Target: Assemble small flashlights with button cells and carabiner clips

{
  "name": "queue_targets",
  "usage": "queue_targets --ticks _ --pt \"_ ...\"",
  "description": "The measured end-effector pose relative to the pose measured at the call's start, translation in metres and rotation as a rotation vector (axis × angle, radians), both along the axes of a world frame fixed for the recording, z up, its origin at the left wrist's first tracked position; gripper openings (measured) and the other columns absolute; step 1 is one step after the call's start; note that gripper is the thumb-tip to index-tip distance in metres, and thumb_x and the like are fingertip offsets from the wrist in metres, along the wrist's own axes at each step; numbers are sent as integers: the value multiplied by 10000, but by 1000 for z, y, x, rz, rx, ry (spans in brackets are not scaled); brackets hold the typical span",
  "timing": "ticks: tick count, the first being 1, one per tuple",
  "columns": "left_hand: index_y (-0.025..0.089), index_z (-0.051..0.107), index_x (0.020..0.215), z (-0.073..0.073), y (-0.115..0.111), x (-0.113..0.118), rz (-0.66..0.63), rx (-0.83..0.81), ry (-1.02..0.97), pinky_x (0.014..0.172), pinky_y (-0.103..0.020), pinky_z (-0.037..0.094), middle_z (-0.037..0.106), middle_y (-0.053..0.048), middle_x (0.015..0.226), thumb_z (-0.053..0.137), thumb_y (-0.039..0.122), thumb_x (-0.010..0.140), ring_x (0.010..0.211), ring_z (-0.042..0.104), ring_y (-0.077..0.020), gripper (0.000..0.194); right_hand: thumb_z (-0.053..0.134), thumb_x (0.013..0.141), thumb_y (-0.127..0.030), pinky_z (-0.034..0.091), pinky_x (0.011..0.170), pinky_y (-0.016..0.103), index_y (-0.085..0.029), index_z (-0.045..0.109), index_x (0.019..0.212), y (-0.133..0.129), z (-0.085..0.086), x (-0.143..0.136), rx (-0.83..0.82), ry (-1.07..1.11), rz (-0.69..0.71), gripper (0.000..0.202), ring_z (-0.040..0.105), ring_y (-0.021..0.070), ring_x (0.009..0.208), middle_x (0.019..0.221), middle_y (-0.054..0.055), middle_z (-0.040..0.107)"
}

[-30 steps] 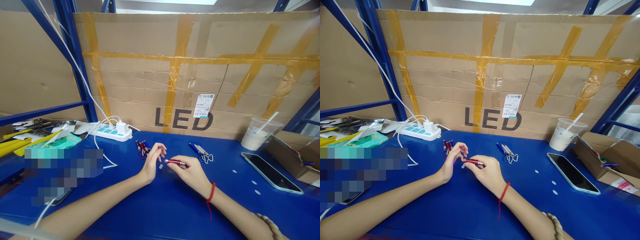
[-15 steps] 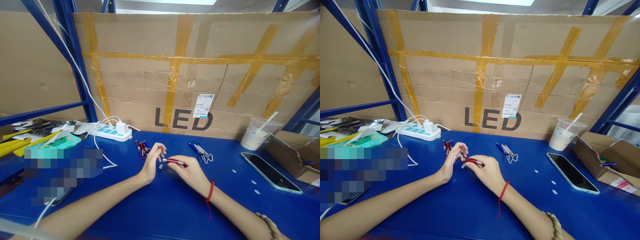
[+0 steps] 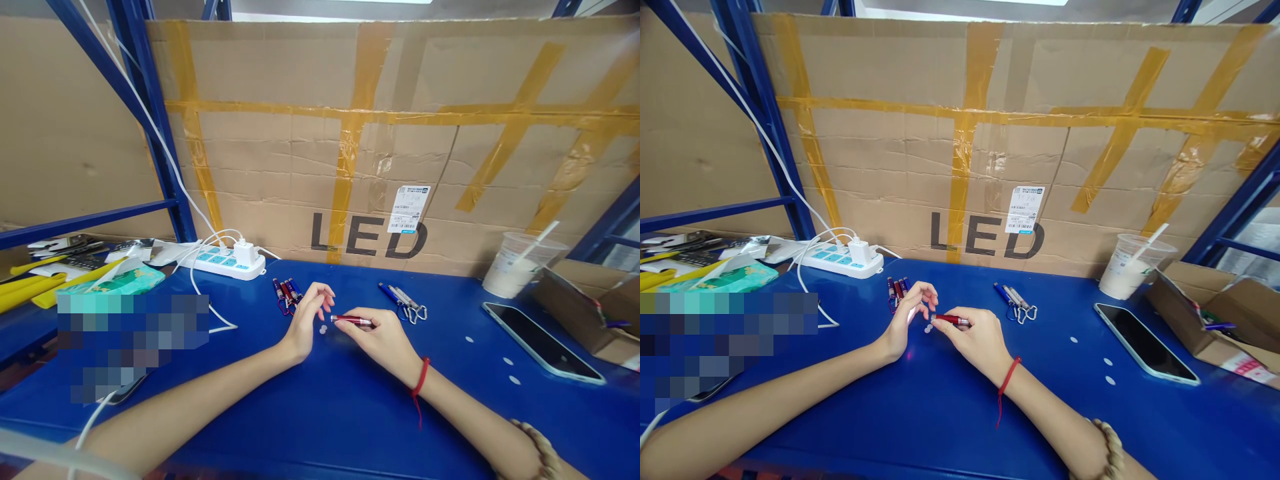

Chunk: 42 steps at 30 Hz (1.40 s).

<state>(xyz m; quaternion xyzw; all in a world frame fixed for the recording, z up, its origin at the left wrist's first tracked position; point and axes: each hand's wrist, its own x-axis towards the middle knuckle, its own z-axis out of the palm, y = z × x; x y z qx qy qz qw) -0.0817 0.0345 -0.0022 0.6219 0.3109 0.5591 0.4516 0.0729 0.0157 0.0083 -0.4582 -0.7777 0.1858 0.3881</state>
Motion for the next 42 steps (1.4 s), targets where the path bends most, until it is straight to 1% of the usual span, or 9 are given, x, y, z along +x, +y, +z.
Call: queue_targets --ticks 6,9,14,19,28,33,37,39,42 --pt "177 482 842 -1 1 0 -12 5 2 596 -252 348 482 -35 800 316 352 854 722 457 -155 242 496 855 -392 410 555 213 -221 705 840 0 1 0 -18 6 21 271 574 134 618 774 5 689" --pt "176 477 838 -1 1 -1 -11 7 10 604 -255 347 481 -40 808 305 342 860 746 454 -159 239 467 874 -380 383 544 214 -237 697 883 -1 2 0 -27 -24 26 270 549 124 607 781 -12 683" --pt "174 483 845 0 0 -1 -13 7 13 596 -252 348 485 -35 806 310 338 856 721 457 -151 238 484 866 -399 375 550 215 -225 698 825 -1 3 0 -10 -74 18 278 528 125 589 720 -5 665" --pt "177 486 840 0 0 0 -16 -3 -2 587 -248 347 485 -33 787 324 347 839 705 461 -151 234 476 864 -448 351 494 215 -204 704 772 0 0 0 10 -104 -1 346 502 120 529 606 5 621" --pt "180 488 832 1 -1 0 0 -17 3 593 -251 348 491 -40 786 338 365 827 725 468 -163 238 574 797 -488 417 513 204 -209 711 711 -1 -2 0 -47 -40 14 323 589 144 577 659 17 678" --pt "176 484 841 1 -1 0 -7 -6 12 598 -256 347 485 -43 801 318 348 843 735 466 -162 239 564 801 -500 388 501 208 -210 708 686 -2 0 0 -39 -85 -3 343 559 132 542 610 7 656" --pt "179 487 832 0 -1 0 -3 -2 8 597 -258 350 491 -44 804 324 353 845 739 466 -164 239 546 818 -478 385 527 207 -229 720 750 -1 -1 0 -42 -78 7 311 557 129 570 657 -1 663" --pt "182 488 830 0 -1 0 -5 -6 6 595 -256 352 493 -42 800 332 365 839 739 468 -166 241 499 847 -470 357 504 206 -218 712 745 0 -2 0 -26 -75 10 346 525 117 545 629 -7 637" --pt "181 486 839 1 -1 0 -10 -9 11 599 -254 356 494 -41 798 327 365 837 740 472 -165 243 363 903 -489 274 451 216 -167 636 586 2 -3 1 0 -93 -15 528 403 92 464 481 -20 486"
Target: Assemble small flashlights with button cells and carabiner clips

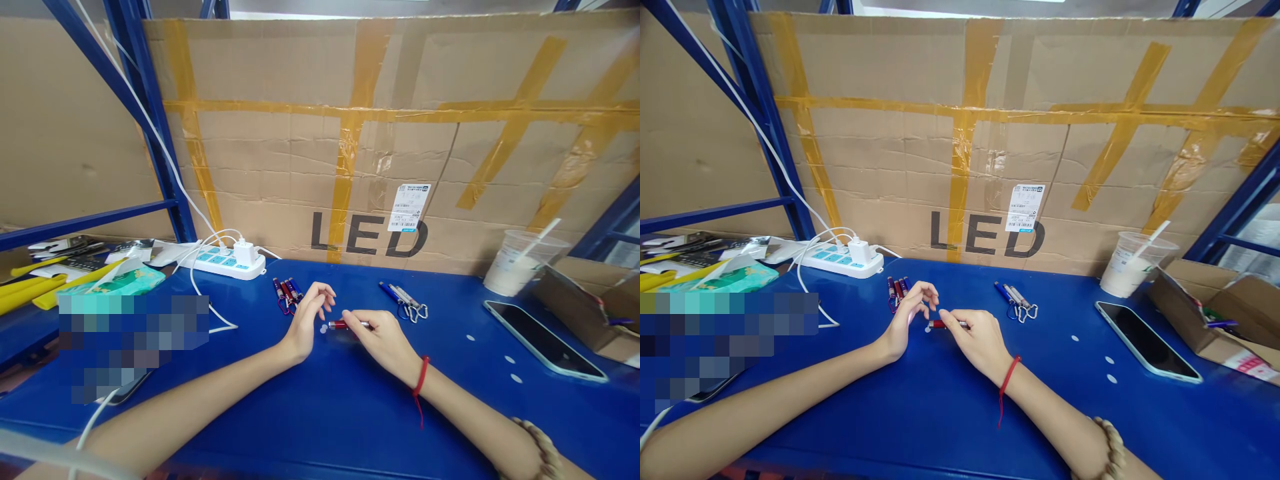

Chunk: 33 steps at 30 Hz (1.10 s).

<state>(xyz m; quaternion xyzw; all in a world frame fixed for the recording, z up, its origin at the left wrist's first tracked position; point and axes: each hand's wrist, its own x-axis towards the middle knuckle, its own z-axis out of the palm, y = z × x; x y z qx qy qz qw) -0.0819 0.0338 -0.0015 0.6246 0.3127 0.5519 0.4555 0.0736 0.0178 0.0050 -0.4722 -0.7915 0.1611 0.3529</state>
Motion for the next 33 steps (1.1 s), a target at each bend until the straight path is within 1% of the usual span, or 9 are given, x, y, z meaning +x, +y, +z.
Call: queue_targets --ticks 3,6,10,14,18,25,30,32,33 --pt "181 486 838 0 0 0 2 1 5 601 -253 361 496 -40 799 321 356 840 740 476 -163 240 294 917 -513 247 445 221 -149 562 518 1 -1 0 -7 14 -9 603 339 85 447 444 -28 388" --pt "183 490 834 0 0 0 3 3 0 600 -252 364 500 -38 796 327 353 841 737 477 -161 236 337 910 -500 277 463 219 -158 632 611 0 -1 0 -35 40 18 541 386 93 473 497 -22 483" --pt "178 502 840 -1 1 0 3 5 -7 592 -249 359 501 -35 784 336 345 839 727 474 -156 235 485 860 -455 362 531 209 -221 708 788 -1 -1 0 -74 56 67 331 515 118 568 676 -15 648" --pt "177 500 844 -1 0 0 -1 2 -13 594 -247 365 496 -33 788 332 339 847 730 475 -154 233 555 830 -402 402 589 210 -240 713 808 0 0 0 -98 90 91 227 585 138 643 750 -11 688" --pt "179 492 840 0 0 0 1 -2 -1 601 -249 363 494 -34 794 326 331 852 740 472 -155 226 590 814 -383 398 611 211 -251 709 821 1 3 0 -91 86 96 179 596 139 667 776 -19 694" --pt "173 477 851 0 0 0 -5 -13 22 606 -253 352 479 -33 792 307 338 841 736 460 -155 236 529 849 -420 339 557 218 -254 701 833 2 4 2 -100 -21 51 239 565 133 618 703 -25 667" --pt "186 486 844 -1 2 -1 44 -8 68 614 -256 349 497 -28 789 305 332 848 734 466 -154 232 301 943 -434 335 542 233 -210 642 731 6 1 3 -111 -120 -40 460 542 145 580 610 -6 598" --pt "194 493 837 -1 4 -1 110 -26 115 631 -254 348 507 -18 786 327 313 844 742 471 -149 205 260 959 -405 352 563 238 -209 630 760 9 0 6 -104 -185 -92 463 575 160 650 677 7 618" --pt "197 496 834 0 4 -1 144 -40 136 644 -253 349 510 -13 786 341 299 838 751 474 -146 185 269 961 -372 364 584 239 -220 637 842 11 -1 9 -98 -224 -118 416 594 169 717 756 14 636"
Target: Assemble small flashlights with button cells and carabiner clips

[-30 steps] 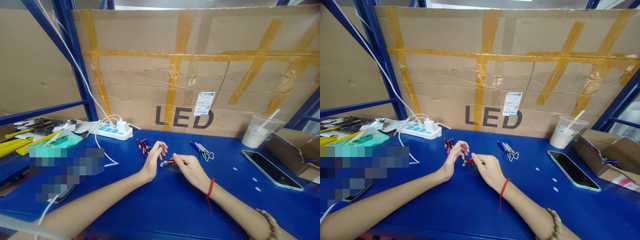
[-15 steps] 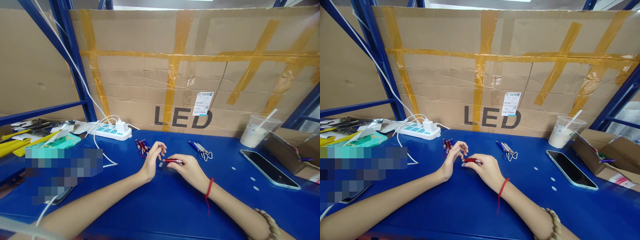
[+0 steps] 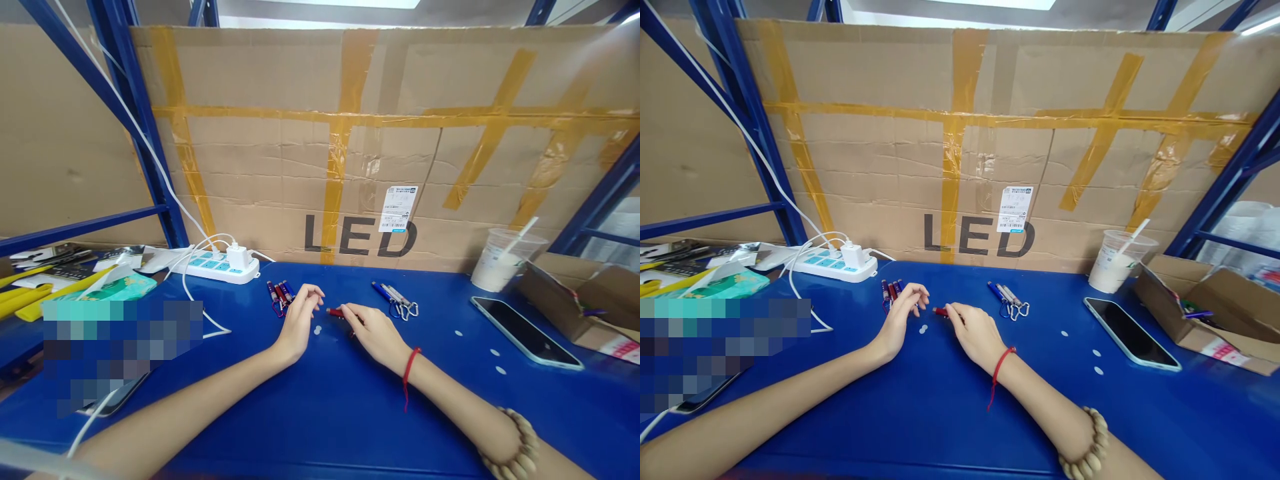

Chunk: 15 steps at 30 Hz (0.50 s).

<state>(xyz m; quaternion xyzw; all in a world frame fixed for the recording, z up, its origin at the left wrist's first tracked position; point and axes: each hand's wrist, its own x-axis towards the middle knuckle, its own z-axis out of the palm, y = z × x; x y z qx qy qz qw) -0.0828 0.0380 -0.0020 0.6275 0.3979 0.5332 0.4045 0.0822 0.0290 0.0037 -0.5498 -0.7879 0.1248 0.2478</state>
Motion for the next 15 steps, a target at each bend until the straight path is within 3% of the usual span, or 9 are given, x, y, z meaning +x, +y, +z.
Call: queue_targets --ticks 3,5,11,15 --pt "202 492 829 1 1 1 66 -31 44 678 -249 355 508 0 795 373 246 813 770 480 -136 129 343 939 -250 387 630 246 -271 557 1151 7 -2 9 25 -152 -90 302 601 190 902 1026 34 616" --pt "202 488 831 1 1 2 85 -33 77 681 -246 359 504 5 803 386 212 796 764 477 -129 109 389 910 -199 387 613 250 -267 513 1207 12 -1 15 49 -251 -160 329 601 194 913 1085 44 595" --pt "197 494 809 4 -3 4 56 7 313 701 -256 404 506 5 805 394 130 776 737 476 -126 125 532 843 -262 325 528 245 -213 563 973 25 6 33 79 -377 -373 143 608 208 832 899 36 643" --pt "194 507 816 2 -5 0 69 179 638 833 -338 408 524 -22 857 408 143 784 861 489 -173 115 547 838 -283 266 483 229 -210 563 898 32 7 45 62 -396 -447 96 597 194 780 859 32 631"
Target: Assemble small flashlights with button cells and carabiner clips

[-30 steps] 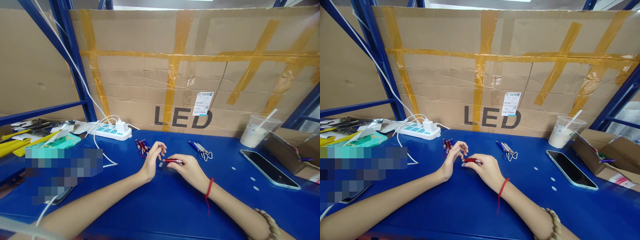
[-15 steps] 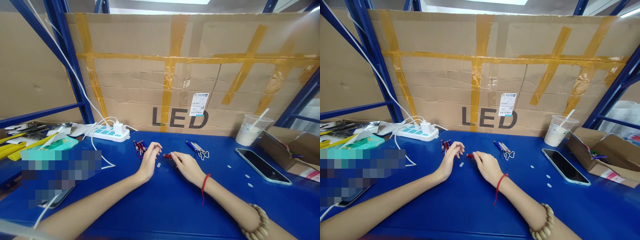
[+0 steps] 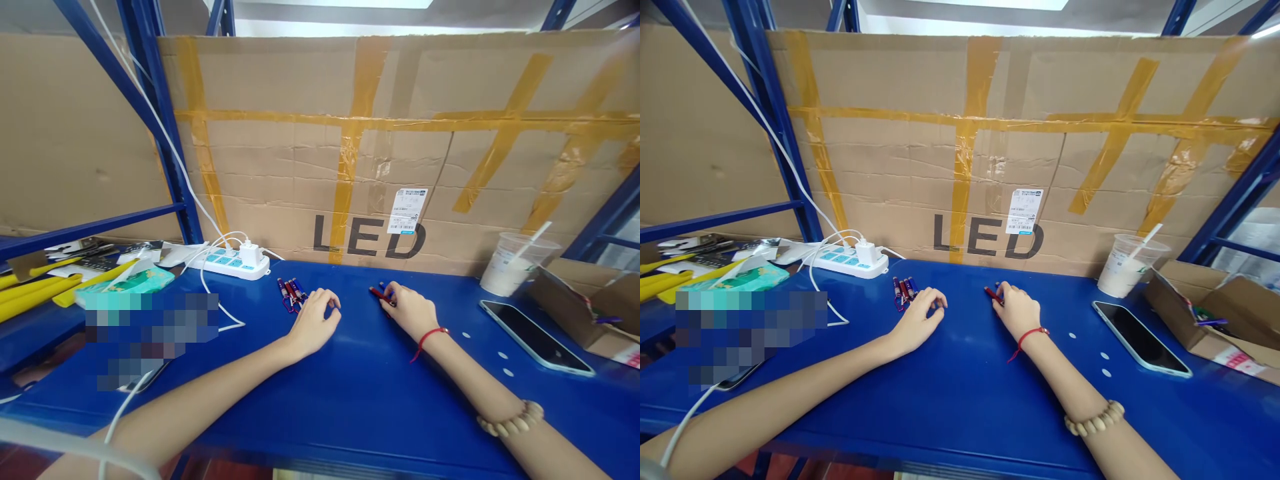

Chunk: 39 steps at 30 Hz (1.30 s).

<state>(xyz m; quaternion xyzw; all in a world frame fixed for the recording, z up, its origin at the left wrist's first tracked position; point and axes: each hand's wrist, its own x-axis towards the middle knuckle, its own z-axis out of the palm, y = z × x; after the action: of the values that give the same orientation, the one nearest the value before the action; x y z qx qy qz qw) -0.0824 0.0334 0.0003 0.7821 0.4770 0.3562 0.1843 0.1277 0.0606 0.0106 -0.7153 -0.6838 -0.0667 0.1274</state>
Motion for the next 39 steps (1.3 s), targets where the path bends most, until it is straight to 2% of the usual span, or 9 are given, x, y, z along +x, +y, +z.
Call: queue_targets --ticks 3,6,10,13,19,24,29,35,39 --pt "170 538 952 -3 -2 -3 45 132 301 898 -409 376 536 -79 1000 434 191 792 992 462 -239 192 539 840 -236 249 469 222 -205 591 855 2 0 6 29 -38 -25 63 578 197 831 896 48 594" --pt "122 531 1094 -5 -4 -4 145 210 489 926 -442 356 516 -142 1104 406 246 828 1061 443 -294 319 516 841 -203 249 457 216 -216 622 880 3 -1 7 64 -21 -32 114 568 195 843 944 56 561" --pt "80 532 1137 -5 -5 -3 251 229 613 918 -458 363 533 -177 1107 371 309 856 1060 466 -333 397 516 822 -223 277 457 209 -232 631 885 1 -5 0 142 84 45 132 572 175 797 933 29 557" --pt "66 539 1134 -6 -4 -3 247 219 653 920 -463 364 557 -180 1082 369 329 858 1060 477 -340 417 520 797 -227 320 477 209 -233 628 889 0 -10 -8 192 187 156 142 567 157 747 873 15 563" --pt "100 555 1069 -7 -7 -1 122 253 647 903 -427 386 564 -145 1075 401 305 851 1030 496 -299 337 491 777 -245 367 522 230 -224 624 918 -1 -17 -18 259 356 367 195 512 143 625 749 7 563" --pt "144 540 1035 -6 -12 3 -95 274 529 874 -405 409 581 -106 998 412 277 855 967 516 -249 258 482 768 -225 346 500 232 -209 632 895 -4 -15 -22 208 414 393 198 489 131 570 741 9 573" --pt "174 519 1091 -5 -13 5 -260 244 459 908 -388 394 571 -98 1078 429 259 849 1040 497 -239 272 475 792 -223 385 544 239 -198 635 884 -7 -13 -24 161 407 444 186 499 131 591 747 14 571" --pt "183 497 1136 -2 -11 3 -324 208 436 938 -357 385 542 -91 1178 418 246 859 1077 504 -216 294 493 827 -241 438 627 247 -202 627 935 -7 -17 -26 81 404 577 177 527 126 634 818 20 587" --pt "175 509 1104 0 -11 4 -319 232 397 934 -333 392 556 -75 1163 414 218 858 1057 523 -199 267 490 853 -265 452 662 253 -214 622 994 -9 -16 -27 77 406 603 200 547 124 667 883 23 584"
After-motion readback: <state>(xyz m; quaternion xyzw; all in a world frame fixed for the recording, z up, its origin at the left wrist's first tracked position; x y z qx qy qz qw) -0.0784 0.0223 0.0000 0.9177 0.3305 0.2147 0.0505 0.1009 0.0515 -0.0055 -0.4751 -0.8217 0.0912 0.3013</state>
